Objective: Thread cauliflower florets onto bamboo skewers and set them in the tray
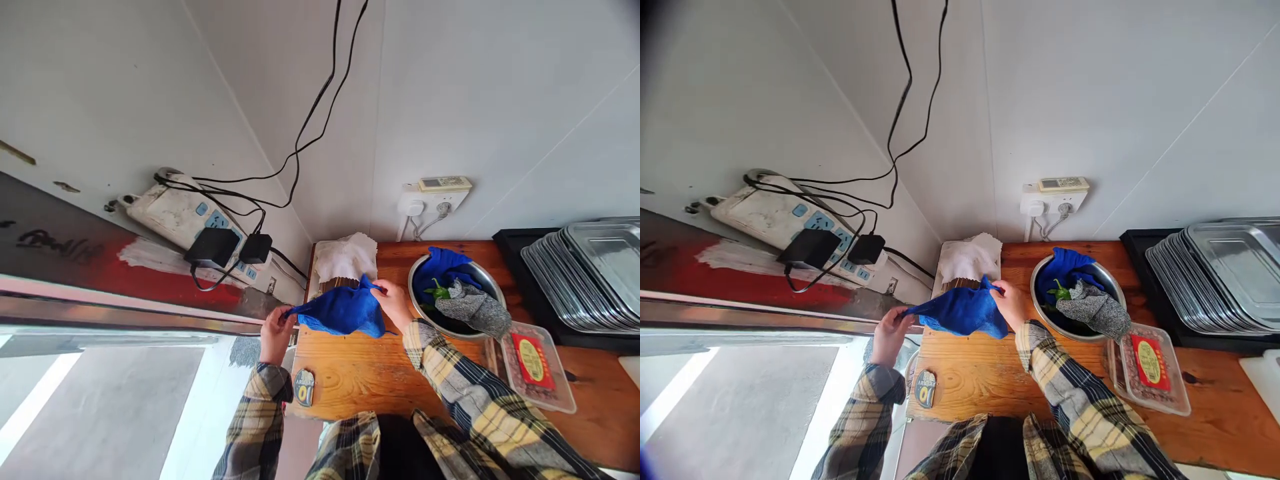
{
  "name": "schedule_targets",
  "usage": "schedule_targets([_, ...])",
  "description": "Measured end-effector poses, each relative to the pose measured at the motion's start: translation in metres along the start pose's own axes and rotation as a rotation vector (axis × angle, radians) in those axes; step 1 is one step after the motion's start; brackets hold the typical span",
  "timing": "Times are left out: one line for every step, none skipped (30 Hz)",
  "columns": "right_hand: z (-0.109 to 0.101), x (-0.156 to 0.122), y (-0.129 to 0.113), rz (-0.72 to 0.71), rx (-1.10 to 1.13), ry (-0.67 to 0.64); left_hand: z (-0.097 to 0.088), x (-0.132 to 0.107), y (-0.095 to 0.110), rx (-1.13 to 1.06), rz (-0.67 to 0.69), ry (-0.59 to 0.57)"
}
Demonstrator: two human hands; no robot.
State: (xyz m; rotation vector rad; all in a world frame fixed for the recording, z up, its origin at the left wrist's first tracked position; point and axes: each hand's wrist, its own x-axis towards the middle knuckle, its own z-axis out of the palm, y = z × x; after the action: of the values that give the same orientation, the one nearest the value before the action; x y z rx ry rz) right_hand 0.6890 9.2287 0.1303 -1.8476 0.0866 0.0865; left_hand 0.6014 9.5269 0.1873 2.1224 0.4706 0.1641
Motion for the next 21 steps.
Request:
schedule_targets([-0.006, -0.007, 0.0, 0.004, 0.012, -0.018, -0.007, -0.011, 0.0, 0.039, 0.022, 0.01])
schedule_targets([-0.014, -0.015, 0.0, 0.01, 0.024, -0.047, -0.015, -0.023, 0.0, 0.069, 0.038, 0.015])
schedule_targets([-0.024, -0.026, 0.0, 0.017, 0.036, -0.087, -0.023, -0.035, 0.001, 0.086, 0.045, 0.015])
schedule_targets([-0.035, -0.037, 0.0, 0.025, 0.047, -0.138, -0.031, -0.047, 0.003, 0.099, 0.05, 0.008])
schedule_targets([-0.046, -0.049, 0.0, 0.035, 0.055, -0.192, -0.039, -0.059, 0.006, 0.108, 0.056, 0.0])
schedule_targets([-0.057, -0.062, -0.001, 0.044, 0.062, -0.243, -0.046, -0.07, 0.008, 0.118, 0.06, -0.011])
schedule_targets([-0.067, -0.074, -0.002, 0.057, 0.068, -0.299, -0.053, -0.079, 0.012, 0.126, 0.064, -0.021])
schedule_targets([-0.076, -0.085, -0.003, 0.074, 0.075, -0.353, -0.06, -0.087, 0.015, 0.129, 0.062, -0.031])
schedule_targets([-0.084, -0.095, -0.005, 0.099, 0.09, -0.41, -0.065, -0.093, 0.019, 0.127, 0.059, -0.04])
schedule_targets([-0.09, -0.102, -0.008, 0.126, 0.11, -0.457, -0.069, -0.096, 0.023, 0.12, 0.052, -0.041])
schedule_targets([-0.094, -0.108, -0.012, 0.15, 0.133, -0.489, -0.072, -0.097, 0.027, 0.107, 0.043, -0.035])
schedule_targets([-0.098, -0.111, -0.017, 0.167, 0.154, -0.507, -0.074, -0.096, 0.031, 0.09, 0.032, -0.024])
schedule_targets([-0.1, -0.112, -0.022, 0.171, 0.171, -0.505, -0.074, -0.093, 0.035, 0.068, 0.02, -0.006])
schedule_targets([-0.102, -0.11, -0.028, 0.162, 0.178, -0.486, -0.073, -0.087, 0.04, 0.05, 0.009, 0.016])
schedule_targets([-0.103, -0.107, -0.034, 0.145, 0.182, -0.457, -0.071, -0.08, 0.044, 0.039, 0.002, 0.042])
schedule_targets([-0.103, -0.103, -0.04, 0.123, 0.184, -0.422, -0.068, -0.07, 0.049, 0.038, 0.002, 0.067])
schedule_targets([-0.102, -0.096, -0.045, 0.099, 0.184, -0.382, -0.063, -0.058, 0.054, 0.051, 0.011, 0.091])
schedule_targets([-0.1, -0.088, -0.049, 0.071, 0.179, -0.336, -0.058, -0.045, 0.058, 0.08, 0.032, 0.118])
schedule_targets([-0.097, -0.079, -0.052, 0.043, 0.17, -0.288, -0.051, -0.029, 0.062, 0.119, 0.062, 0.146])
schedule_targets([-0.093, -0.068, -0.053, 0.018, 0.157, -0.245, -0.042, -0.012, 0.065, 0.168, 0.097, 0.172])
schedule_targets([-0.088, -0.055, -0.051, -0.004, 0.141, -0.205, -0.032, 0.005, 0.067, 0.216, 0.136, 0.209])
